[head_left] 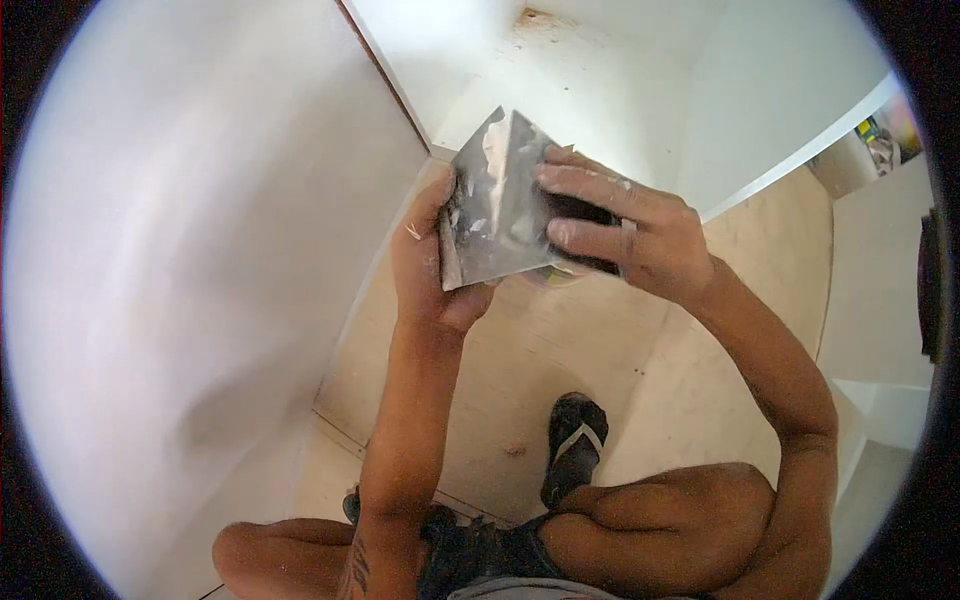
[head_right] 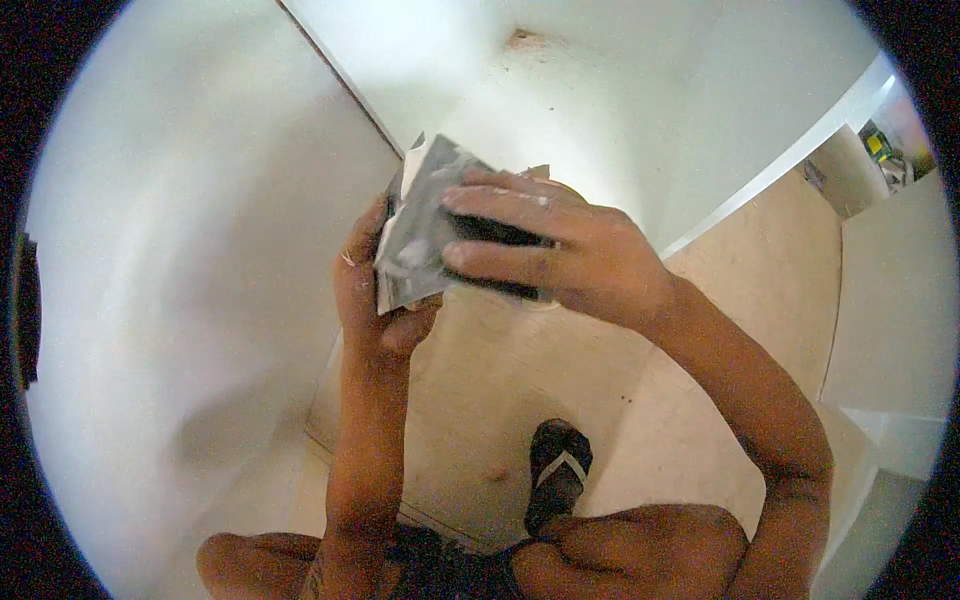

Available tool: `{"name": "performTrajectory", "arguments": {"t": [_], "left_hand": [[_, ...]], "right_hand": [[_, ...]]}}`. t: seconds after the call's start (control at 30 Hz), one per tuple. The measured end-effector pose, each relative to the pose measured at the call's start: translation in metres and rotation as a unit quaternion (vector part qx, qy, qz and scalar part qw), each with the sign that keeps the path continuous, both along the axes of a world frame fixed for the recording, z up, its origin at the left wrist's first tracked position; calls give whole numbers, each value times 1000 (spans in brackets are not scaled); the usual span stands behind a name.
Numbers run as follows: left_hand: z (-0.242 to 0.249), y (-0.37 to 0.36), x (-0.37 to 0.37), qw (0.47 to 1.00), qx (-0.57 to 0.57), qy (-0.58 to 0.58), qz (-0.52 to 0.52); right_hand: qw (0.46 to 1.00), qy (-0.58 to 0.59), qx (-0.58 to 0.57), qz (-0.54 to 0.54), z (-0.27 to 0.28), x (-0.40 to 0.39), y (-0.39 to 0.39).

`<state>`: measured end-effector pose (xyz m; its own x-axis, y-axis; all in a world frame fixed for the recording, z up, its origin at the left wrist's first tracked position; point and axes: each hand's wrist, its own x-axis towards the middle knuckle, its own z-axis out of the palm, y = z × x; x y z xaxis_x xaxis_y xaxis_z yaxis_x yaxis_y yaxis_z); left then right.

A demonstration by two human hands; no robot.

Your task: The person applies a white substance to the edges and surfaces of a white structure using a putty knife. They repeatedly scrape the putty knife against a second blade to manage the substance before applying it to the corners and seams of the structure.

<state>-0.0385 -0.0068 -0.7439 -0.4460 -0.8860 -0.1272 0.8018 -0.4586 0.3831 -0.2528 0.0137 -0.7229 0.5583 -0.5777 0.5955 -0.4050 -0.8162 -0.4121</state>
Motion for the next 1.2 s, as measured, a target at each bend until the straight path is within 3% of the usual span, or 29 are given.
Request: {"name": "performTrajectory", "arguments": {"t": [0.07,0.13,0.17,0.23,0.27,0.33,0.4,0.43,0.47,0.5,0.53,0.6,0.63,0.73,0.8,0.83,0.87,0.93,0.97,1.0,1.07,1.1,1.13,1.17,1.2], "left_hand": [[1,4,-2,1000,-4,-2,11],[13,15,-7,993,19,-66,101],[14,18,-8,993,16,-64,100],[15,29,-7,989,-50,-122,63],[13,30,-5,988,-53,-117,81],[-1,31,-5,997,39,-7,65],[-26,26,-4,994,49,56,86],[-30,23,-4,989,64,104,82],[-18,26,-7,987,57,114,95],[-3,28,-8,988,60,58,129],[16,31,-5,985,64,-1,160],[40,48,8,986,23,-33,162],[45,55,13,985,-13,-70,160],[45,59,29,977,-24,-57,202],[44,63,48,974,4,-19,225],[40,65,55,972,33,20,233],[34,68,61,968,36,25,246],[23,89,60,961,-9,-38,273],[29,93,63,960,-6,-41,276],[34,99,69,948,-45,-102,298],[34,102,87,929,-92,-170,316],[29,102,99,929,-64,-139,337],[23,104,110,926,-29,-107,361],[17,106,121,924,-24,-110,366],[8,105,130,921,-51,-19,386]], "right_hand": [[1000,-8,-12,0,-7,-16,-10],[987,117,-93,-57,-2,-30,-14],[987,119,-96,-57,-6,-37,-11],[989,-19,32,-146,-15,-41,-10],[991,-14,26,-130,-4,-26,-10],[906,-182,120,-362,21,10,17],[923,-128,128,-339,28,19,39],[967,-195,18,-164,29,33,30],[963,-255,-89,18,28,48,25],[975,-217,-50,-9,32,59,30],[982,-90,-3,-169,41,67,41],[974,-71,121,-178,21,60,19],[975,-69,117,-176,16,55,17],[967,-76,189,-152,15,64,20],[916,-216,189,-280,35,85,41],[931,-266,157,-196,32,93,45],[934,-258,160,-185,27,101,44],[985,-31,18,-168,5,104,49],[980,62,11,-191,-16,103,28],[980,57,10,-191,-33,103,10],[966,138,187,-115,-35,126,-5],[983,-27,122,-134,-11,135,15],[913,134,193,-332,-19,130,6],[896,-126,336,-263,-17,137,-2],[795,-375,446,-169,-15,145,-10]]}}
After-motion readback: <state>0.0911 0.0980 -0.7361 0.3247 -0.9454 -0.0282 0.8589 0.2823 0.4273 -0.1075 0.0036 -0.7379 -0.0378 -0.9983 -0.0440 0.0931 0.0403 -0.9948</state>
